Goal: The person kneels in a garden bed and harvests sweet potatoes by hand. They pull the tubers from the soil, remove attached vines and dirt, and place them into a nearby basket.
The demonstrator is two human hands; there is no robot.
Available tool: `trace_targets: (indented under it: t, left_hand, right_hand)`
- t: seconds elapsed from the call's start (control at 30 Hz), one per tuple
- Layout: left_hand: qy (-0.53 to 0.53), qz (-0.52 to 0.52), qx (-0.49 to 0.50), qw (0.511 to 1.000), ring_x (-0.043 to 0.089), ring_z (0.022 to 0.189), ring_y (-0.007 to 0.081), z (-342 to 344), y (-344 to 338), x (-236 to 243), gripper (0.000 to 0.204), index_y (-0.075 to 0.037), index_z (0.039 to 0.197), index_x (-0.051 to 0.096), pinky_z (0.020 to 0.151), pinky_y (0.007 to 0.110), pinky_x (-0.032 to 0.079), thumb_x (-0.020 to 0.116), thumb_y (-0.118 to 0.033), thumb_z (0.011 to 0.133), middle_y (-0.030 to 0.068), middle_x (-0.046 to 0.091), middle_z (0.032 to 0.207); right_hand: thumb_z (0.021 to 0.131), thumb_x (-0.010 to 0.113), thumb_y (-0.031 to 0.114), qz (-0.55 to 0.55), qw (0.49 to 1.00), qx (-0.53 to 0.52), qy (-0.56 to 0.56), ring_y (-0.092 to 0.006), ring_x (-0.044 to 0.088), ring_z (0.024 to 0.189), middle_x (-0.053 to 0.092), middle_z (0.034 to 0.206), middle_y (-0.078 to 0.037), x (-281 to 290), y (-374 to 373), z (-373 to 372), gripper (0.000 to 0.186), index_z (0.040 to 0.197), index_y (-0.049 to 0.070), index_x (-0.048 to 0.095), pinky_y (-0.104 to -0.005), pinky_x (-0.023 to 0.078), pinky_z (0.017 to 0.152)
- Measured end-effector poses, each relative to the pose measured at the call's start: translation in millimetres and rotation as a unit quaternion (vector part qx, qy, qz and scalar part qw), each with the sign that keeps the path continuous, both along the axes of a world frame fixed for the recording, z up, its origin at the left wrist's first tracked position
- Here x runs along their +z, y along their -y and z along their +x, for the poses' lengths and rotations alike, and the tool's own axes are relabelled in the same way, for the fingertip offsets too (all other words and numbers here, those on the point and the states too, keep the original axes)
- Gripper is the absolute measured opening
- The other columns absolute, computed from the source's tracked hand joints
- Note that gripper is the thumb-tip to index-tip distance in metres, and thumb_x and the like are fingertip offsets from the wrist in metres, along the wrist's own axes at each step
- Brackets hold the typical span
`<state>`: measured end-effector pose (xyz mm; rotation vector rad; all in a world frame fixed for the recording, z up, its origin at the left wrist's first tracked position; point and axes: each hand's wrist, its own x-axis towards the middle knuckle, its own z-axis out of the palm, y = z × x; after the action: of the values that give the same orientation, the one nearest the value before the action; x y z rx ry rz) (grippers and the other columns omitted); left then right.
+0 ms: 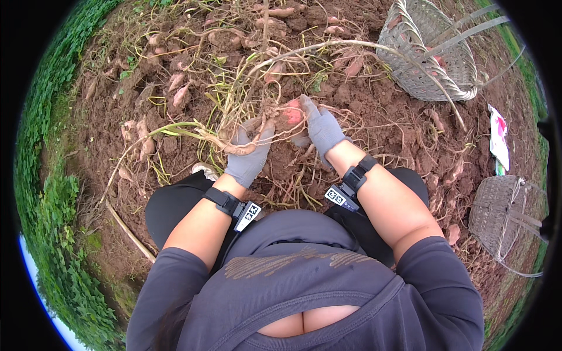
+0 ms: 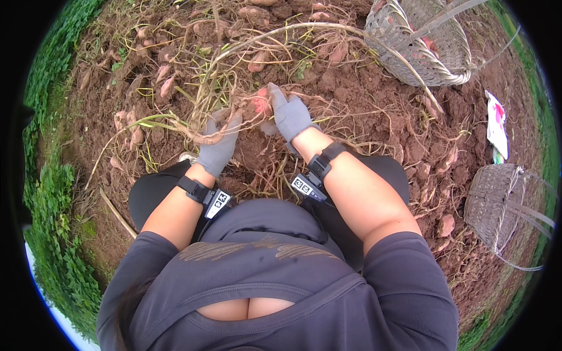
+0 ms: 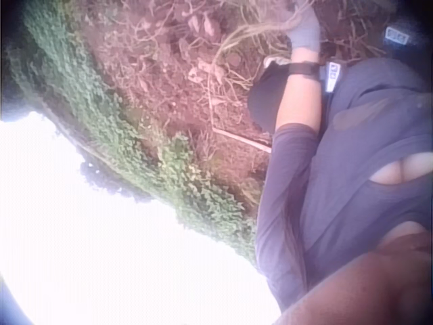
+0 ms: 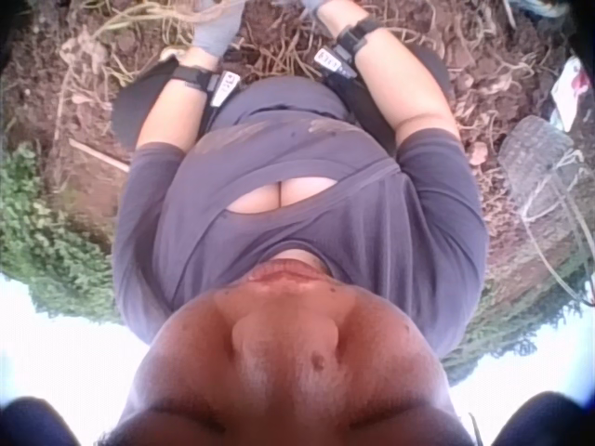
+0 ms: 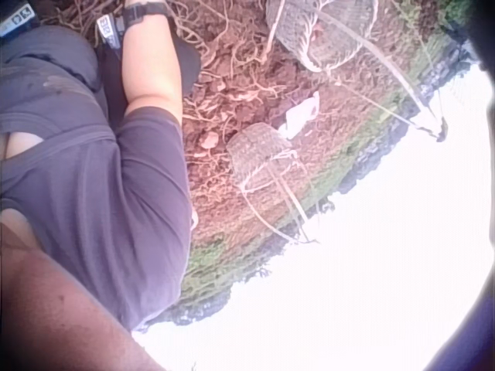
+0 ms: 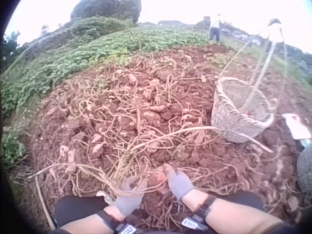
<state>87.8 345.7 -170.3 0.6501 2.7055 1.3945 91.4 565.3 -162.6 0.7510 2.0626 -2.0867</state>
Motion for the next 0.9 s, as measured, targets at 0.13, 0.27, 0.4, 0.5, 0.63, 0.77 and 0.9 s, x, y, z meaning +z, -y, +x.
trace_targets:
  t: [0.13, 0.27, 0.4, 0.5, 0.63, 0.77, 0.9]
  left_hand:
    - [0.105, 0.054, 0.021, 0.993, 0.068, 0.112, 0.0206, -7.8, 9.7, 15.9, 0.037, 0.003, 0.131, 0.059, 0.092, 0.033, 0.056, 0.066, -0.018, 0.101, 0.0137, 0.07, 0.124]
    - [0.125, 0.108, 0.058, 0.984, 0.065, 0.108, 0.0179, -7.9, 7.4, 33.4, 0.034, 0.002, 0.126, 0.065, 0.094, 0.032, 0.053, 0.063, -0.022, 0.103, 0.0118, 0.07, 0.121]
    - [0.259, 0.193, 0.11, 0.94, 0.065, 0.105, 0.0172, -8.7, 3.9, 48.5, 0.037, 0.002, 0.126, 0.066, 0.091, 0.032, 0.053, 0.065, -0.027, 0.102, 0.0097, 0.07, 0.118]
    - [0.347, 0.273, 0.139, 0.886, 0.065, 0.104, 0.0171, -11.2, 7.6, 57.0, 0.036, 0.001, 0.125, 0.067, 0.089, 0.031, 0.053, 0.065, -0.026, 0.102, 0.0089, 0.071, 0.115]
    - [0.294, 0.242, 0.141, 0.914, 0.065, 0.104, 0.017, -16.2, 7.9, 56.3, 0.039, 0.002, 0.126, 0.064, 0.088, 0.031, 0.053, 0.066, -0.029, 0.102, 0.0094, 0.071, 0.115]
    - [0.174, 0.21, 0.108, 0.956, 0.065, 0.11, 0.0184, -12.3, -1.4, 42.4, 0.039, 0.001, 0.13, 0.059, 0.094, 0.033, 0.053, 0.069, -0.023, 0.101, 0.0135, 0.068, 0.123]
    - [0.08, 0.18, 0.041, 0.98, 0.065, 0.11, 0.0163, -5.2, -3.1, 32.9, 0.042, 0.006, 0.134, 0.055, 0.095, 0.029, 0.052, 0.069, -0.015, 0.101, 0.0129, 0.067, 0.125]
  right_hand:
    - [0.105, 0.055, 0.05, -0.041, 0.998, 0.051, -0.009, -0.0197, 0.072, 0.071, 0.07, 0.106, -0.013, 36.5, 2.4, 4.3, 0.061, 0.135, -0.003, 0.048, -0.0322, 0.061, 0.058]
    - [0.105, 0.055, 0.048, -0.086, 0.994, 0.067, -0.014, -0.0202, 0.072, 0.067, 0.07, 0.102, -0.015, 67.8, 5.0, 8.0, 0.058, 0.125, -0.006, 0.047, -0.0319, 0.061, 0.058]
    - [0.105, 0.057, 0.041, -0.08, 0.99, 0.107, -0.033, -0.0211, 0.072, 0.069, 0.069, 0.101, -0.015, 73.6, -0.6, 9.8, 0.051, 0.121, -0.007, 0.05, -0.0318, 0.061, 0.058]
    - [0.103, 0.06, 0.035, -0.031, 0.987, 0.149, -0.054, -0.0207, 0.074, 0.073, 0.069, 0.099, -0.016, 68.3, -7.9, 9.8, 0.049, 0.119, -0.01, 0.053, -0.0316, 0.06, 0.059]
    - [0.103, 0.06, 0.029, -0.041, 0.987, 0.107, -0.116, -0.0217, 0.074, 0.076, 0.068, 0.11, -0.016, 64.1, -6.3, 1.3, 0.045, 0.126, -0.009, 0.053, -0.0331, 0.06, 0.06]
    - [0.1, 0.063, 0.048, -0.189, 0.98, 0.061, -0.004, -0.0248, 0.075, 0.079, 0.07, 0.114, -0.016, 65.1, -7.1, -0.3, 0.058, 0.127, -0.003, 0.059, -0.0329, 0.061, 0.061]
    - [0.104, 0.057, 0.047, -0.188, 0.977, 0.034, 0.092, -0.0249, 0.074, 0.076, 0.072, 0.104, -0.016, 56.6, -11.6, 2.0, 0.049, 0.121, 0.001, 0.063, -0.0347, 0.061, 0.061]
